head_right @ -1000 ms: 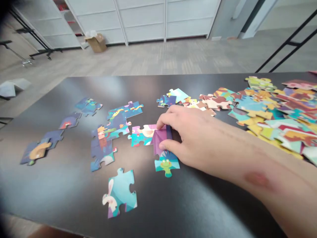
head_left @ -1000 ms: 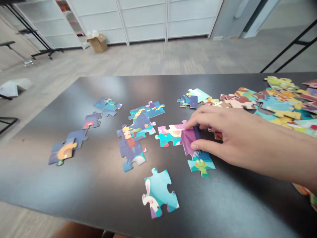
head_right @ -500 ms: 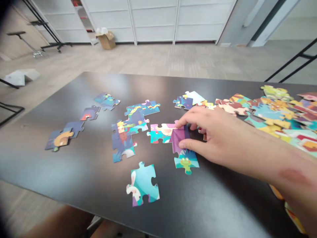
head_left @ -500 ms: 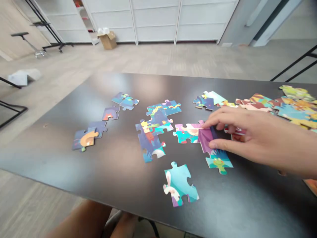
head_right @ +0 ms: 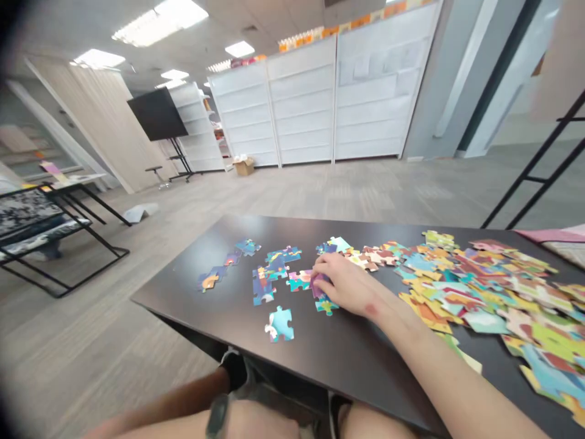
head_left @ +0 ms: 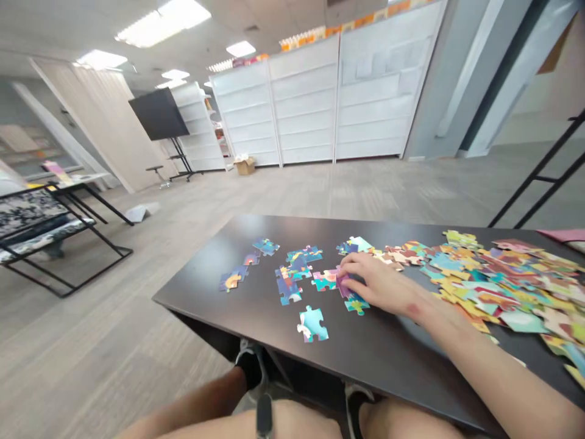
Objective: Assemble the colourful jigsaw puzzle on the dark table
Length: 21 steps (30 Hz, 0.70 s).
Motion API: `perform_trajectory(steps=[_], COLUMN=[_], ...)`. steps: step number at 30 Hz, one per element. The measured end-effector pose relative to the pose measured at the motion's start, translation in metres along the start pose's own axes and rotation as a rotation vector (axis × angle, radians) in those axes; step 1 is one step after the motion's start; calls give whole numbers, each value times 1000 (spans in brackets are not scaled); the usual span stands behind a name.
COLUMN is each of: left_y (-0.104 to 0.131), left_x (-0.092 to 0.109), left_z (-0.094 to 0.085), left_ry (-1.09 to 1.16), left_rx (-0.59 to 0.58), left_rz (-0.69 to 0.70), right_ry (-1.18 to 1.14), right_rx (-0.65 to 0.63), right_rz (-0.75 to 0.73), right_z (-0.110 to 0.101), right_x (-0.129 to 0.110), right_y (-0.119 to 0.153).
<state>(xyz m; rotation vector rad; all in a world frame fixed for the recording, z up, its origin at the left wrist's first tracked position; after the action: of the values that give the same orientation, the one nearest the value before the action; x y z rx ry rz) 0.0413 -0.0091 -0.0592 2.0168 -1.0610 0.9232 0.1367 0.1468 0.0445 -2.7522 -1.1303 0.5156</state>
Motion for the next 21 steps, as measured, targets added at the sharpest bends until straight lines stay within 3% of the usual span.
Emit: perform_trajectory(steps=[2, 3, 5, 7, 9, 12, 18, 21], left_y=[26, 40, 67, 84, 87, 79, 75, 74], left_x=[27, 35, 39, 33, 20, 7, 5, 5], left_z=[-35, -57, -105, -130, -139, -138, -135, -136], left_ry=[15, 45, 38, -28, -38, -5, 5, -1], left_rx=[-110, -51, 237, 397, 468, 493, 589, 671], left_rz=[102, 91, -30, -112, -146, -105, -12, 12], right_ry=[-55, -88, -138, -160, -165, -165, -135, -133], right_rx=[3, -14, -60, -96, -109, -118, -93, -163], right_rz=[-46, -76, -137, -165, -151, -118, -125, -62], right_z=[-2, 0, 6, 14, 21, 27, 19, 20], right_x=[-22, -34, -58, -73, -76, -71, -72, -75], right_y=[3, 5, 8, 9, 8, 5, 2, 5])
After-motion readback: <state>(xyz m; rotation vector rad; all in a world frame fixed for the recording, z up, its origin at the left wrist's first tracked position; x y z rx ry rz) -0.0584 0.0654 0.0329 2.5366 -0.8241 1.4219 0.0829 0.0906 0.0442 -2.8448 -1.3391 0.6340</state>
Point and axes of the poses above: each hand's wrist, its own y-axis away from the middle knuckle, its own z-axis out of the palm, x = y × z, the point moved 7 cm from there along -y, towards the middle knuckle, and after that the axes turned 9 degrees about y, right-handed, at the moved point
